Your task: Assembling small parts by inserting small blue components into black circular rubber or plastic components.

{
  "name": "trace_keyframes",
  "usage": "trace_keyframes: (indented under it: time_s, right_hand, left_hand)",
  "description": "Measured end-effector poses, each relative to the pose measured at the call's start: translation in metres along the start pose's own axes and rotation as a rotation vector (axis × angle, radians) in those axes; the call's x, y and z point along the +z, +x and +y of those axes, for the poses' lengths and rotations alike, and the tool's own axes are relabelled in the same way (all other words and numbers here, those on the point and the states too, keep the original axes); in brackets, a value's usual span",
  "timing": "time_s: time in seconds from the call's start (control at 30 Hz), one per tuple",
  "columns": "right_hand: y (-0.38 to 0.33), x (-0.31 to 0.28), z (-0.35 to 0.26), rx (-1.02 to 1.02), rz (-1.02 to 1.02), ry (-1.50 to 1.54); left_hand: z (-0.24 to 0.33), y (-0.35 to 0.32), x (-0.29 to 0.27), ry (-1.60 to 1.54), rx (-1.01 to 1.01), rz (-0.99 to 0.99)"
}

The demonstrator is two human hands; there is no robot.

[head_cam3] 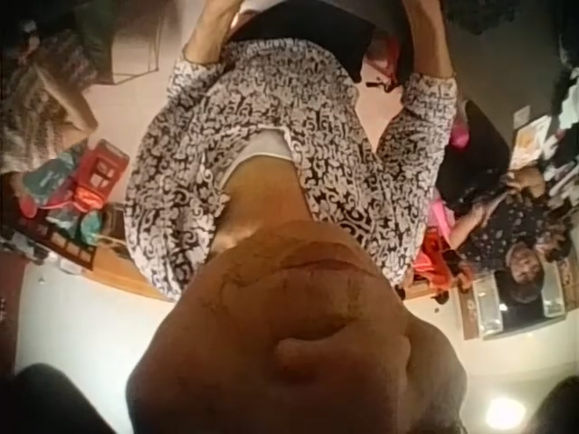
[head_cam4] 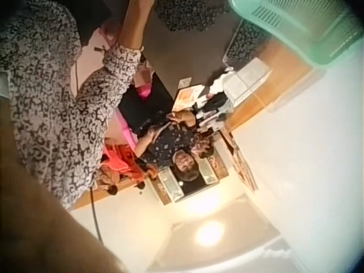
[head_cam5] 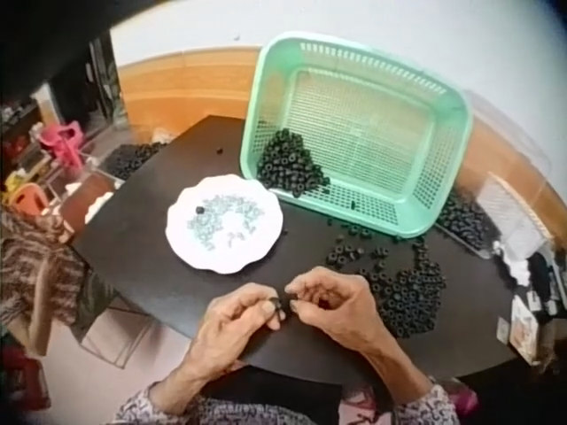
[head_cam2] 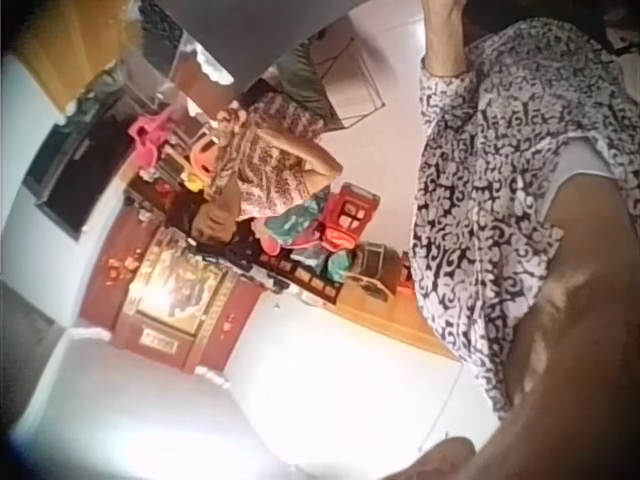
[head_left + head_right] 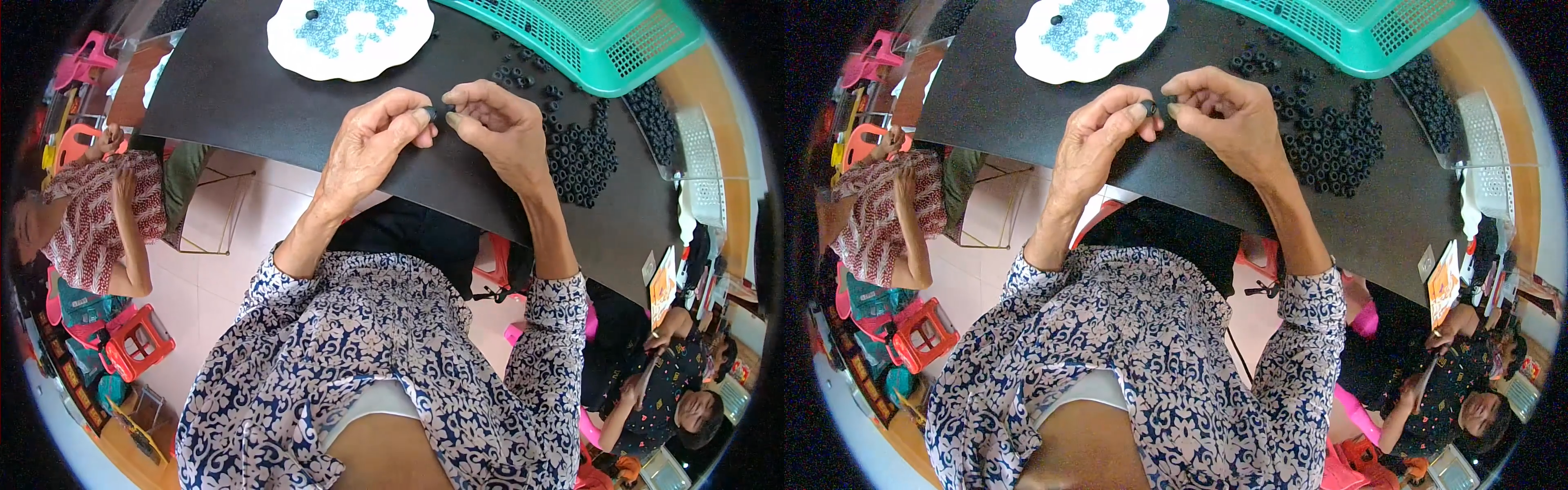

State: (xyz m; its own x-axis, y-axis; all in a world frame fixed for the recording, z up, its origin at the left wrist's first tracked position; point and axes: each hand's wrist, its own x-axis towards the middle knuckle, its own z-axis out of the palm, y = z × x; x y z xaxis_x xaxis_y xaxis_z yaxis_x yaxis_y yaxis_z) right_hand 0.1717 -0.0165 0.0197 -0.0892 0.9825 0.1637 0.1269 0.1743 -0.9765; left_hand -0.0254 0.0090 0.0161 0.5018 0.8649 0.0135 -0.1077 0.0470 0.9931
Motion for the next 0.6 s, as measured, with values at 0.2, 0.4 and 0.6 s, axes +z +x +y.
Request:
trace_keyframes:
  time_s: [0.2,0.4,0.6]
  right_hand:
    - [0.0,0.0,-0.005,0.009,-0.001,0.091]
    - [-0.003,0.0,-0.01,0.018,0.019,0.096]
    - [-0.004,0.004,-0.009,0.054,0.019,0.212]
  left_hand:
    - [0.002,0.001,0.0,-0.064,-0.021,0.013]
    - [0.001,0.002,0.001,-0.117,-0.048,0.014]
    - [0.0,0.003,0.005,-0.238,-0.012,0.004]
